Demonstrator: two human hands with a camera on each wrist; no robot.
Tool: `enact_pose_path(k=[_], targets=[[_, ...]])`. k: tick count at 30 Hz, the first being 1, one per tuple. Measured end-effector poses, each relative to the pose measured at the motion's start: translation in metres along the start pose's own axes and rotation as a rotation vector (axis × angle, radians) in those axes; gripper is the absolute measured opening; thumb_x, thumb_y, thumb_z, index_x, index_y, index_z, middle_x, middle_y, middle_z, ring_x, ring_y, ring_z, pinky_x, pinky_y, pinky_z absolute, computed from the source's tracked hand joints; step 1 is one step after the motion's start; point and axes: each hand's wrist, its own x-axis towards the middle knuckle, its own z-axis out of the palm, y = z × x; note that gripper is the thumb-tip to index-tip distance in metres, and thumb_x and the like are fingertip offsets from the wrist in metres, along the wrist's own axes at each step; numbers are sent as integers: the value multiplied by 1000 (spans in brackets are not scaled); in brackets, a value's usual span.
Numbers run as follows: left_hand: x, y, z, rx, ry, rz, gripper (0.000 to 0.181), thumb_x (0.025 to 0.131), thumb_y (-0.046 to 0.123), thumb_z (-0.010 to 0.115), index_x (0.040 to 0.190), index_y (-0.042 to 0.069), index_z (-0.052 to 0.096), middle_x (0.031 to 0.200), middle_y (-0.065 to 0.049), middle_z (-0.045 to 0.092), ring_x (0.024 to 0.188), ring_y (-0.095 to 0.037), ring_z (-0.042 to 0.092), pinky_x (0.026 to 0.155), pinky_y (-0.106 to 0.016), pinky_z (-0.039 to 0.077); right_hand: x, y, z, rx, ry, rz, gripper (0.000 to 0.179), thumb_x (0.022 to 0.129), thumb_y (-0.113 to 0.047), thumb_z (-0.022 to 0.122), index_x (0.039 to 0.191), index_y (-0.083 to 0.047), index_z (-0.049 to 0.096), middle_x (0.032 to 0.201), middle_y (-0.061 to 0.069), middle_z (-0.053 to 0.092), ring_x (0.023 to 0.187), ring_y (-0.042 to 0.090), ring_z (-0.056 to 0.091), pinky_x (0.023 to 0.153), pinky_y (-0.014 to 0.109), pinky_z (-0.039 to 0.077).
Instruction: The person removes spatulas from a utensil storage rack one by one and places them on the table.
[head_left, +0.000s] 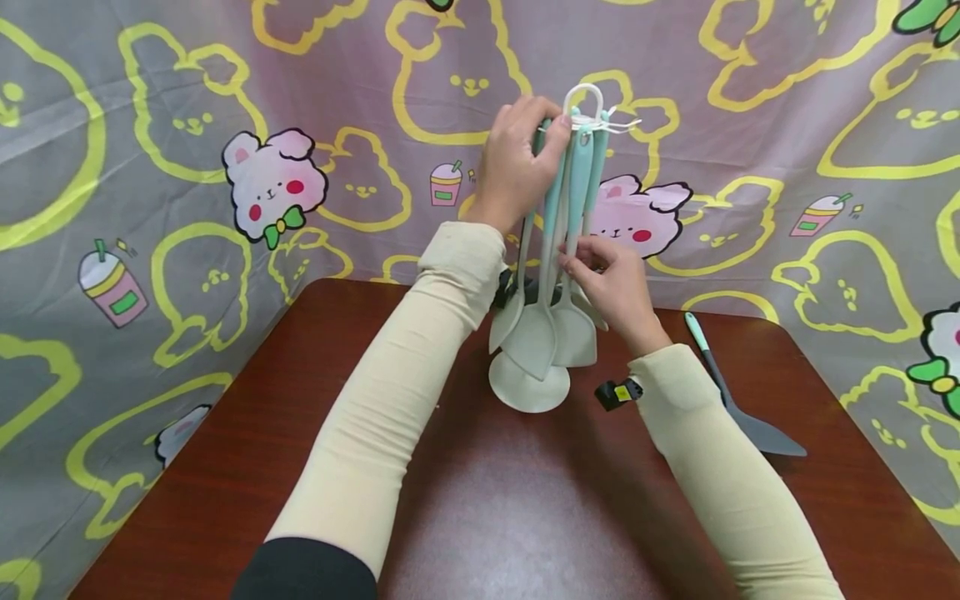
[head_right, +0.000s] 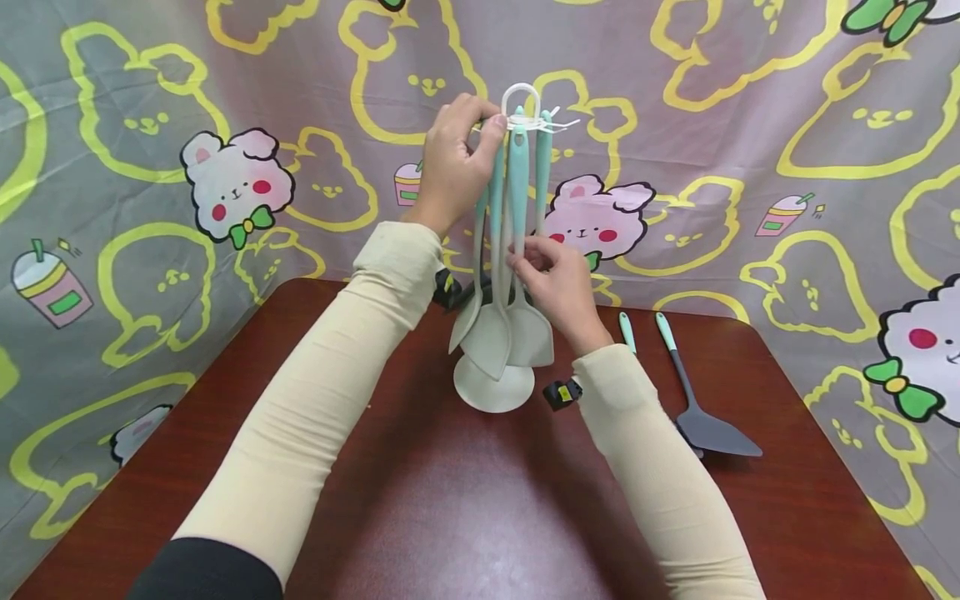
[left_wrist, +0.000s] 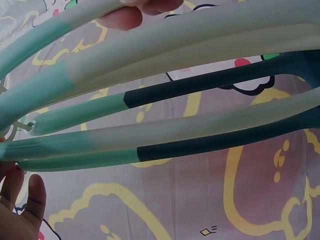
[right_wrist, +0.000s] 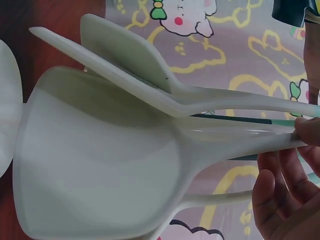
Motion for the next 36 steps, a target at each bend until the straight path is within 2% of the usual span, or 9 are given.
enact_pose_path(k=[5, 10, 20, 22, 25, 29, 31, 36], targets=[[0, 0, 2, -13, -5, 5, 26, 100, 29, 48, 107, 13, 67, 111, 0, 64, 103, -16, 51, 90, -21, 40, -3, 2, -1, 19, 14, 29, 25, 93, -21, 68, 112, -5, 73, 95, 19, 74, 72, -5, 58, 69, 10, 46], [-2, -1, 3, -27, -6, 6, 25, 100, 28, 48, 107, 12, 67, 111, 0, 65, 104, -20, 53, 90, -22, 41, -6, 5, -1, 39, 15, 43, 26, 94, -22, 67, 112, -4, 72, 93, 19, 73, 72, -2, 59, 69, 11, 47], [1, 1, 2, -4, -10, 11, 25, 101, 29, 48, 107, 13, 66, 109, 1, 64, 99, -15, 49, 88, -21, 40, -8, 7, -7, 90, 92, 10, 23, 93, -18, 67, 109, -2, 73, 90, 18, 71, 69, -3, 57, 65, 10, 46], [2, 1, 2, -1, -11, 11, 25, 101, 29, 48, 107, 13, 66, 109, 1, 64, 99, -14, 49, 89, -21, 40, -9, 9, -6, 102, 123, 16, 24, 92, -17, 68, 110, -1, 71, 90, 14, 70, 71, -4, 57, 66, 9, 46], [2, 1, 1, 1, 0, 14, 24, 100, 28, 49, 106, 13, 67, 108, 1, 64, 99, -14, 50, 89, -20, 40, -11, 10, -5, 123, 179, 14, 23, 91, -15, 70, 108, 0, 70, 85, 2, 67, 71, -4, 58, 68, 9, 47], [1, 1, 1, 7, 16, 17, 23, 100, 27, 50, 105, 13, 67, 107, 0, 64, 99, -14, 51, 88, -19, 39, -13, 12, -3, 124, 256, -19, 19, 89, -13, 73, 103, -1, 73, 79, -12, 64, 69, -7, 59, 67, 9, 47], [1, 0, 1, 11, 23, 20, 23, 100, 26, 50, 105, 13, 68, 107, 0, 64, 99, -14, 51, 88, -19, 39, -15, 12, -1, 115, 282, -38, 18, 89, -13, 73, 103, -2, 74, 80, -9, 67, 69, -8, 58, 65, 9, 46], [1, 0, 1, 1, 17, 12, 24, 100, 28, 49, 105, 13, 68, 107, 1, 64, 99, -15, 51, 89, -20, 40, -20, 13, 0, 80, 312, -95, 21, 90, -14, 72, 107, -2, 75, 91, 14, 73, 74, -12, 57, 66, 7, 45]])
